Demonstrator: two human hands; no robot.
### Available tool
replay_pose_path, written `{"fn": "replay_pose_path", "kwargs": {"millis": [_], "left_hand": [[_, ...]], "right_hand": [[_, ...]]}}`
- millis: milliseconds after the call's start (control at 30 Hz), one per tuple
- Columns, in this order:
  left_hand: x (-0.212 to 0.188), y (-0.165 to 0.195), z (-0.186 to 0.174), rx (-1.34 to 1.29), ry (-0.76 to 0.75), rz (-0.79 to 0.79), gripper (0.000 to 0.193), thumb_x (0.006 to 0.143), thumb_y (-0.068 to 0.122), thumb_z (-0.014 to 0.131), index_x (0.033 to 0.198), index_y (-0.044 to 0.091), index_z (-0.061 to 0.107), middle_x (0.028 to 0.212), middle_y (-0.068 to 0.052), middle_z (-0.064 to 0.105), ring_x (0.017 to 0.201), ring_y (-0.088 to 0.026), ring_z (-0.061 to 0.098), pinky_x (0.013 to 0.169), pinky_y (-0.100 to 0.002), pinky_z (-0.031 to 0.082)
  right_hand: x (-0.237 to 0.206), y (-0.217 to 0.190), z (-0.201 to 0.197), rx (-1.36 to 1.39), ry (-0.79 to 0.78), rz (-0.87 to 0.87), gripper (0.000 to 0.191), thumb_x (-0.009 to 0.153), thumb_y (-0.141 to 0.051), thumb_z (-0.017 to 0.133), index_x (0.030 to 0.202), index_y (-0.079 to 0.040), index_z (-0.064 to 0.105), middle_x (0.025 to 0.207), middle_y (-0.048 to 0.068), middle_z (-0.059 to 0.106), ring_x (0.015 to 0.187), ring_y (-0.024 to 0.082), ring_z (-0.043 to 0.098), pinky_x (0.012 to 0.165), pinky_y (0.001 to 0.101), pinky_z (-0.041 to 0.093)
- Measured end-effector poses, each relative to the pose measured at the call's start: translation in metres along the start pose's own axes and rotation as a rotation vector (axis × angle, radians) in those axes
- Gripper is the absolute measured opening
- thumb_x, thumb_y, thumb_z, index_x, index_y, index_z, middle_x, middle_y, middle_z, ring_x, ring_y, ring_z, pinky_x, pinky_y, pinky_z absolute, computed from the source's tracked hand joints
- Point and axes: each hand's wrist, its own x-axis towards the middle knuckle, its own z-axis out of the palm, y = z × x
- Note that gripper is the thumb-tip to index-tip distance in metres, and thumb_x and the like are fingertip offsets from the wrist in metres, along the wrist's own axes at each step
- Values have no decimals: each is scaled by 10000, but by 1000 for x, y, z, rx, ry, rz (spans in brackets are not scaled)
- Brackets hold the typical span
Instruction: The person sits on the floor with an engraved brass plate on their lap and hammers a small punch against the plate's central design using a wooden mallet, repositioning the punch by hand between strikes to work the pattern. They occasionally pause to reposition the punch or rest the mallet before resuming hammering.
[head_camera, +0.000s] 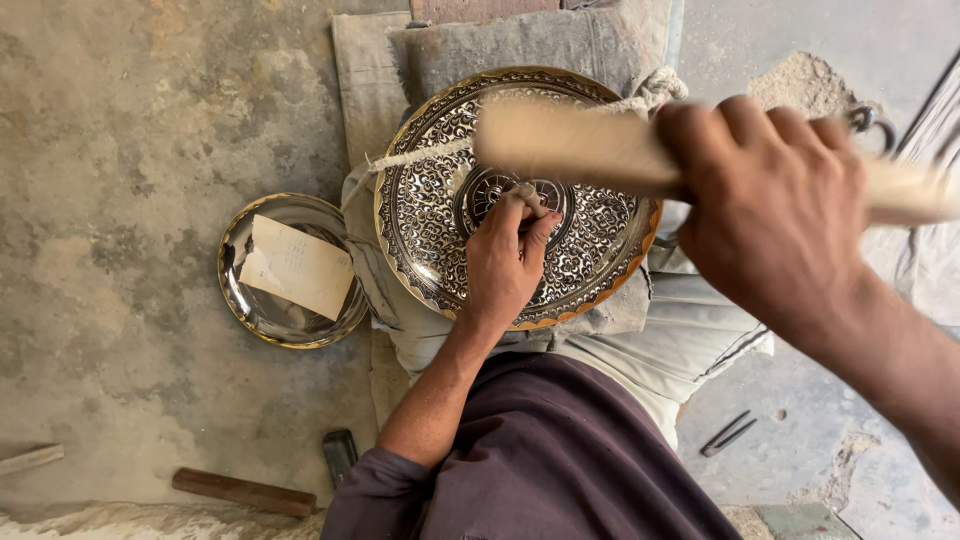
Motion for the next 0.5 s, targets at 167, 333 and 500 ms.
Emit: {"fn": "replay_pose_path", "kwargs": {"millis": [167, 333, 500], "left_hand": [[-1, -1, -2, -23, -11, -19, 186, 1046, 182, 674, 1106, 36, 576, 947, -56, 670, 832, -166, 725, 661, -293, 612], [-1, -4, 0, 18, -21, 13, 196, 1042, 192, 681, 1095, 31, 582, 945, -58, 673, 830, -170, 721, 675, -300, 610], [-3, -10, 2, -33, -24, 17, 203, 1077, 186, 637, 1183, 23, 579, 981, -51, 675, 908, -179, 742, 767, -308, 627]], "right_hand": [[4, 1, -3, 34, 11, -12, 354, 918, -74, 714, 1271, -81, 689, 978, 74, 693, 797, 203, 635, 791, 378, 482], [2, 4, -14, 103, 87, -70, 347, 892, -89, 692, 1237, -56, 675, 920, 115, 678, 734, 273, 642, 760, 429, 493], [-2, 3, -7, 237, -94, 98, 480, 960, -116, 657, 1421, -62, 533, 1055, 167, 675, 816, 325, 677, 747, 484, 526]]}}
